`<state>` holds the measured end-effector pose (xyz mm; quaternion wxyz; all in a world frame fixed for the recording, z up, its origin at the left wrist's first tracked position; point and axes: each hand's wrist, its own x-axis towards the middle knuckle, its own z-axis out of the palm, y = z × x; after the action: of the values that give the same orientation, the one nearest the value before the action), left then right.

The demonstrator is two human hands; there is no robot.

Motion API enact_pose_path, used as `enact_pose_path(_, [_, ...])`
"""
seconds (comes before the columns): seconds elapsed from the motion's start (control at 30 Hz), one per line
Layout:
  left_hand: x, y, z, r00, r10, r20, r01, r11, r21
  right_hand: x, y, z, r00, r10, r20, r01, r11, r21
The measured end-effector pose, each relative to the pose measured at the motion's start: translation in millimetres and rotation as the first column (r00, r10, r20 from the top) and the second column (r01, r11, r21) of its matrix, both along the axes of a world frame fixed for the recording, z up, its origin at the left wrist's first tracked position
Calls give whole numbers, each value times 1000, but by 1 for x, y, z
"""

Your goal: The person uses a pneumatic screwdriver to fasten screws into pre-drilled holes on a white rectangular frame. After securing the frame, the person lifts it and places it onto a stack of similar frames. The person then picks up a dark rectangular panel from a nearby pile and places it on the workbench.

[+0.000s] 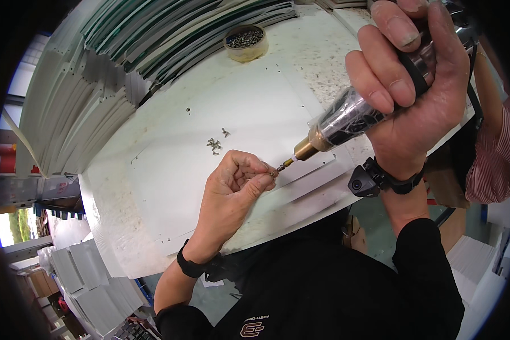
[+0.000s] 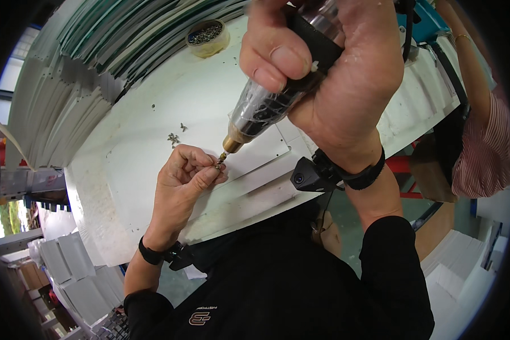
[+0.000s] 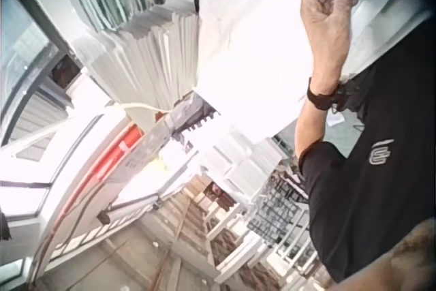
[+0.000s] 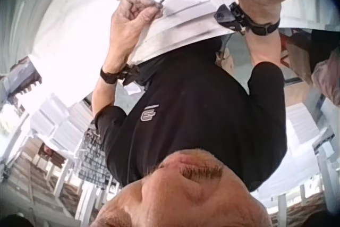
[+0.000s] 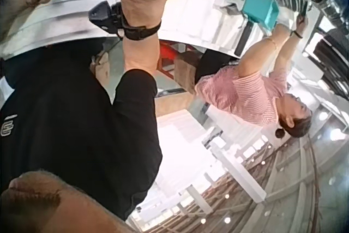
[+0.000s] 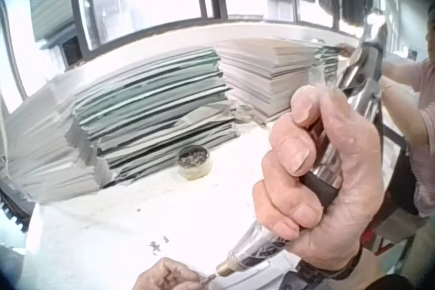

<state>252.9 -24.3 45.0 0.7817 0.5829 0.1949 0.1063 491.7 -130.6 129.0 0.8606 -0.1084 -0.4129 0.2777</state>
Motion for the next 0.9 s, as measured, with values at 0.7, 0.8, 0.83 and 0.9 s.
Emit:
enact_pose_path(0.7, [1, -1, 2, 999, 47, 2, -46, 985, -165, -26, -1, 2, 996, -81, 34, 85, 985, -149])
enact_pose_path(0.8, [0, -1, 1, 998, 53, 13, -50, 983, -174, -34, 2, 2, 995, -98, -25, 94, 989, -117])
enact_pose_path(0.83, [-1, -1, 1, 998, 55, 17, -51, 983, -179, -36, 3, 3, 994, -110, 9, 110, 987, -116])
enact_pose_path(0.9, [-3, -1, 0, 998, 55, 24, -50, 982, -180, -35, 1, 6, 984, -128, 125, 143, 983, -118])
